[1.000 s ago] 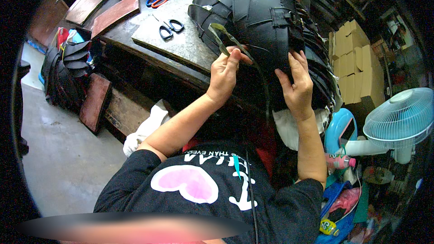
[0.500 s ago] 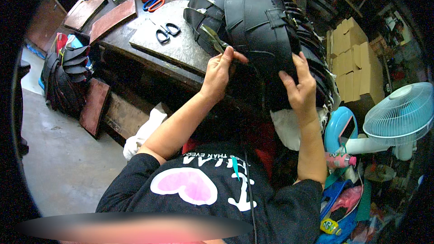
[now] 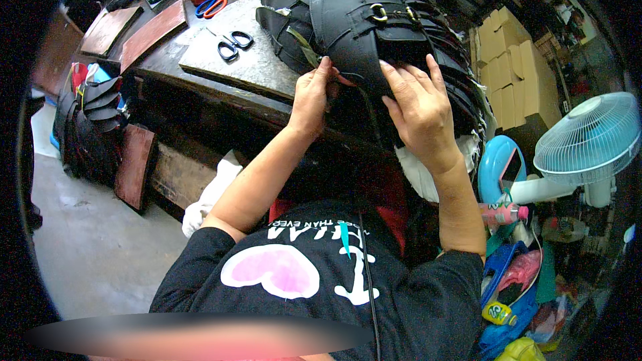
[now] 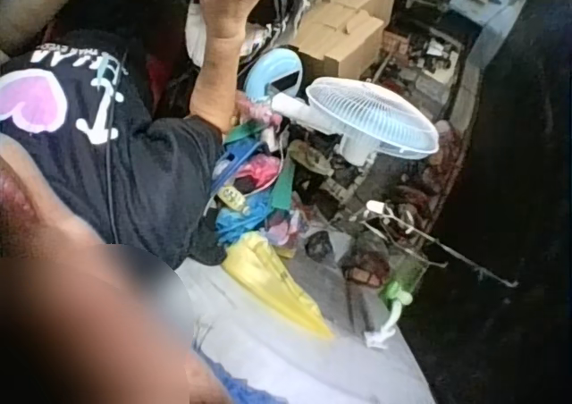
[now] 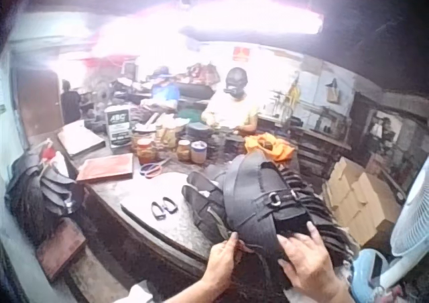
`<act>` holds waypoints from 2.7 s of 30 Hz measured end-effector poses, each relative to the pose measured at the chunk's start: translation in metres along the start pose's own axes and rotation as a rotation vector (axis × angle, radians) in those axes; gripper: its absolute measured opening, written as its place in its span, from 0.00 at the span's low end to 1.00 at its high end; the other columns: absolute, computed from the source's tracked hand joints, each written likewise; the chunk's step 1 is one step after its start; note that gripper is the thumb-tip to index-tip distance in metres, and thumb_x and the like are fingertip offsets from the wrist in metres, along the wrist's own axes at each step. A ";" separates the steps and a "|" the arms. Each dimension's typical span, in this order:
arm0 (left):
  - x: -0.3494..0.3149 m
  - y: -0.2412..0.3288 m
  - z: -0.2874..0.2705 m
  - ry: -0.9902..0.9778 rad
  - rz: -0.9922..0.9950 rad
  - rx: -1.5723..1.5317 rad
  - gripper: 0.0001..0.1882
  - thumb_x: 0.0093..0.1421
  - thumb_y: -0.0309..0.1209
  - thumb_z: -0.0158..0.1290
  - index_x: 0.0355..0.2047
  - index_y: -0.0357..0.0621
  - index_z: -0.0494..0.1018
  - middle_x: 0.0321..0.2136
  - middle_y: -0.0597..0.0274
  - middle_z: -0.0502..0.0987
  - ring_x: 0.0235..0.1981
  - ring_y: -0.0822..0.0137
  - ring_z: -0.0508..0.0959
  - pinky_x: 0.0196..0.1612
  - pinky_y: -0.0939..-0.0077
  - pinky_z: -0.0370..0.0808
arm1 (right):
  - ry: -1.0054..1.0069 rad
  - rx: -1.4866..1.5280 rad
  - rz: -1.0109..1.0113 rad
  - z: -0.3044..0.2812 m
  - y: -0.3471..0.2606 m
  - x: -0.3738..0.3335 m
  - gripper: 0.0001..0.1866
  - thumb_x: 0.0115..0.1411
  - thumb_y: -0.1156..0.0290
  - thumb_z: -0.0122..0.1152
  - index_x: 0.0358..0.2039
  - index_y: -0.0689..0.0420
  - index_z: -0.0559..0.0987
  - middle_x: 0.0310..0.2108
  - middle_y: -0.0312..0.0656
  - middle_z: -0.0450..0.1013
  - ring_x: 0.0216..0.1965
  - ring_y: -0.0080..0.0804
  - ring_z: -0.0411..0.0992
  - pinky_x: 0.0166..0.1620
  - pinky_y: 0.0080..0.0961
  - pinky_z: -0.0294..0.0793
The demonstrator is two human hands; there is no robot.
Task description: The person assembles a segmented black protective piece by threading a green strap through its openings and securing it. They then use scissors to trim excess strap and cut a yellow tie on another similar piece. The finished item is placed with others on a nearby surface.
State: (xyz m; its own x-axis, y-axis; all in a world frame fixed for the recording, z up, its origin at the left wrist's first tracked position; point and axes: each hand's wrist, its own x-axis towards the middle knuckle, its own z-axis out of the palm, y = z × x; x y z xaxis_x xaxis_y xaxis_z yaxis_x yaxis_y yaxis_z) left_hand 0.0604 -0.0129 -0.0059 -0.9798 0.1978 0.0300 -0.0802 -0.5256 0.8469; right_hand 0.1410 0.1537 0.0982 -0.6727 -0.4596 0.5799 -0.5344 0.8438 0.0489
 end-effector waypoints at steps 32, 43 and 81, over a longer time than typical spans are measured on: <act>0.000 -0.002 0.003 0.069 0.063 0.135 0.29 0.68 0.49 0.45 0.19 0.38 0.76 0.11 0.76 0.59 0.15 0.80 0.55 0.20 0.81 0.51 | 0.259 -0.044 0.185 -0.052 -0.005 -0.041 0.17 0.55 0.76 0.63 0.45 0.65 0.72 0.45 0.56 0.74 0.48 0.55 0.73 0.57 0.50 0.65; -0.002 -0.004 0.001 0.023 0.055 0.124 0.29 0.68 0.49 0.45 0.20 0.38 0.76 0.11 0.76 0.58 0.14 0.81 0.55 0.19 0.81 0.50 | 0.163 -0.174 0.165 -0.050 -0.006 -0.036 0.17 0.53 0.77 0.62 0.45 0.60 0.76 0.37 0.47 0.76 0.41 0.44 0.76 0.57 0.49 0.65; -0.004 0.000 0.003 0.050 0.050 0.181 0.28 0.68 0.49 0.45 0.22 0.38 0.76 0.12 0.75 0.60 0.16 0.80 0.55 0.21 0.83 0.51 | 0.140 -0.202 0.138 -0.056 -0.021 -0.038 0.18 0.50 0.80 0.64 0.43 0.59 0.77 0.35 0.47 0.78 0.38 0.42 0.78 0.58 0.51 0.64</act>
State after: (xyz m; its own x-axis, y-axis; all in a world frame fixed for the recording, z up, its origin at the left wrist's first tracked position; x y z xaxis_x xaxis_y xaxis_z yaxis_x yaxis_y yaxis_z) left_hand 0.0648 -0.0117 -0.0044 -0.9899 0.1319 0.0517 -0.0017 -0.3756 0.9268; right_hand 0.2065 0.1685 0.1209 -0.6473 -0.3057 0.6982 -0.3205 0.9403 0.1146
